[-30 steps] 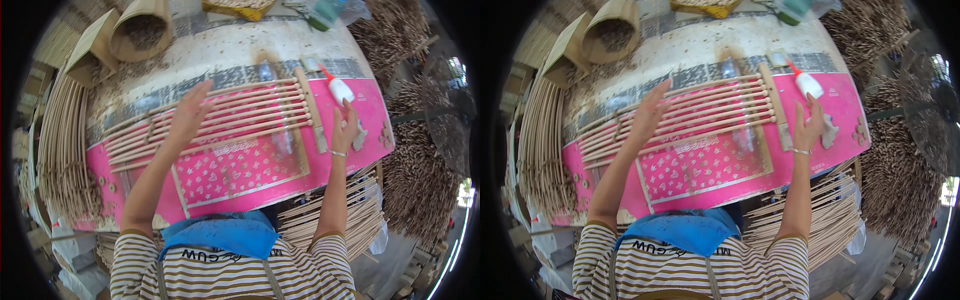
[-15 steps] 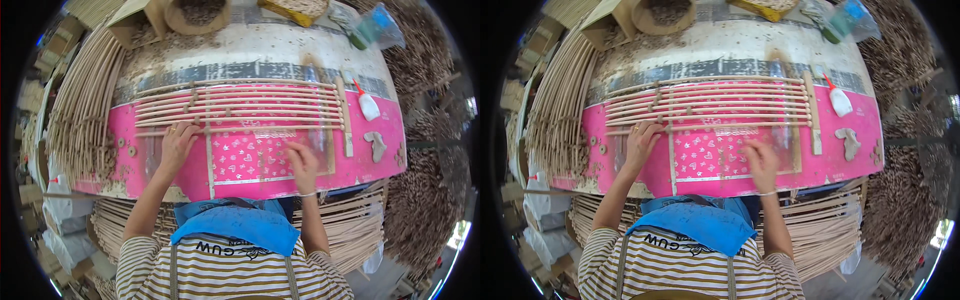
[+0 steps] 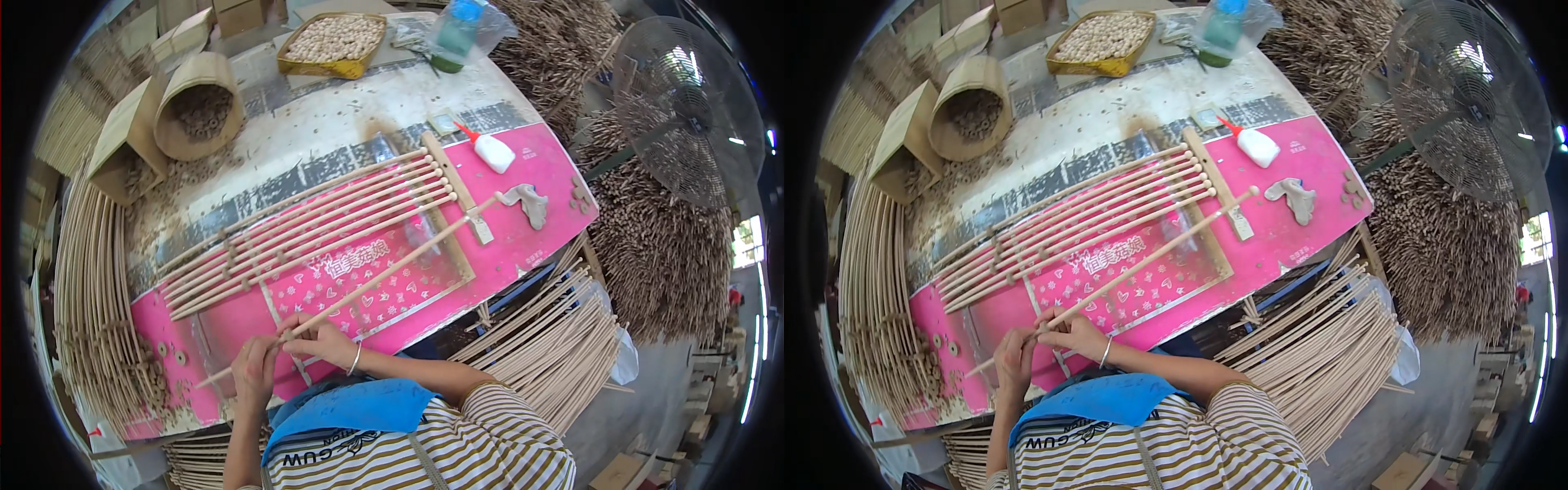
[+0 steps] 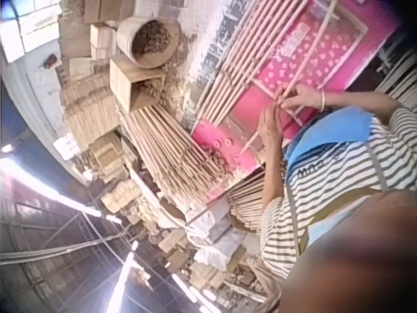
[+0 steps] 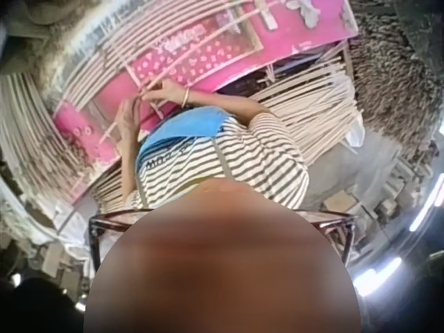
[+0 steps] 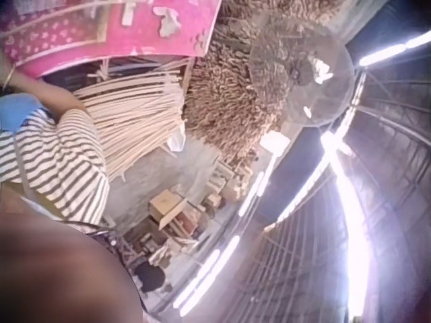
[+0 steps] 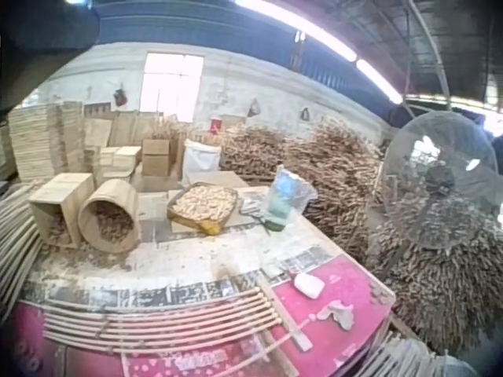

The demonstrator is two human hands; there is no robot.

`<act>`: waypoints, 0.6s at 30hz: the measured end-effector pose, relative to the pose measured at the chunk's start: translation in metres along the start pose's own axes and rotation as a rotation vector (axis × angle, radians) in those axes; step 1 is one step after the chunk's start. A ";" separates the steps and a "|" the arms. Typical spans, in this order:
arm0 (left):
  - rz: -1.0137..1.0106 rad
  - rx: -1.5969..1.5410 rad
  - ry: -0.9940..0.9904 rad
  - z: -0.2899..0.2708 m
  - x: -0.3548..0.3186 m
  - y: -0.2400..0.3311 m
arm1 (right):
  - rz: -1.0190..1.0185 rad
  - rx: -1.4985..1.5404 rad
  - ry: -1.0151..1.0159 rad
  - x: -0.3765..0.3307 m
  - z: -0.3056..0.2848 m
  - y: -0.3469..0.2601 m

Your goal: Assembling a wooden rack structure by applying glue and fitting wooden dowels into crossbars.

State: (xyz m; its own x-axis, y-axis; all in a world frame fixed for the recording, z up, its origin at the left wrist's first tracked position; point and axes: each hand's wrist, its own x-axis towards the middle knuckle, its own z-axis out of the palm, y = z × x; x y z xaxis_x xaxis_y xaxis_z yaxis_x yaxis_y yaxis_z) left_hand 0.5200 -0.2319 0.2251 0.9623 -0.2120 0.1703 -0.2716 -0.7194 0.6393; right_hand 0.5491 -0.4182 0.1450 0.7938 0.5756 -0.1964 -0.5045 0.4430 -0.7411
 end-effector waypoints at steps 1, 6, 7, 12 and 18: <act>0.009 -0.001 -0.002 0.002 -0.001 0.000 | -0.008 -0.001 0.005 -0.002 -0.004 0.001; -0.132 -0.049 -0.045 -0.005 0.004 -0.008 | -0.115 -0.086 0.258 -0.014 -0.036 -0.026; -0.142 -0.058 -0.036 -0.009 0.005 -0.009 | -0.137 -0.092 0.299 -0.016 -0.048 -0.038; -0.147 -0.004 -0.093 -0.025 0.010 -0.010 | -0.284 -0.039 0.424 -0.027 -0.076 -0.085; -0.206 -0.029 -0.116 -0.037 0.003 -0.030 | -0.488 -0.016 0.563 -0.041 -0.116 -0.119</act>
State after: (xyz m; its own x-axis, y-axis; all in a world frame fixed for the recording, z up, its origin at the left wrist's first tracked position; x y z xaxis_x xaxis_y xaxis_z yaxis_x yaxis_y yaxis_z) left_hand 0.5313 -0.1860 0.2341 0.9889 -0.1388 -0.0521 -0.0679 -0.7365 0.6730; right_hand 0.6164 -0.5742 0.1661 0.9824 -0.1254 -0.1388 -0.0485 0.5457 -0.8366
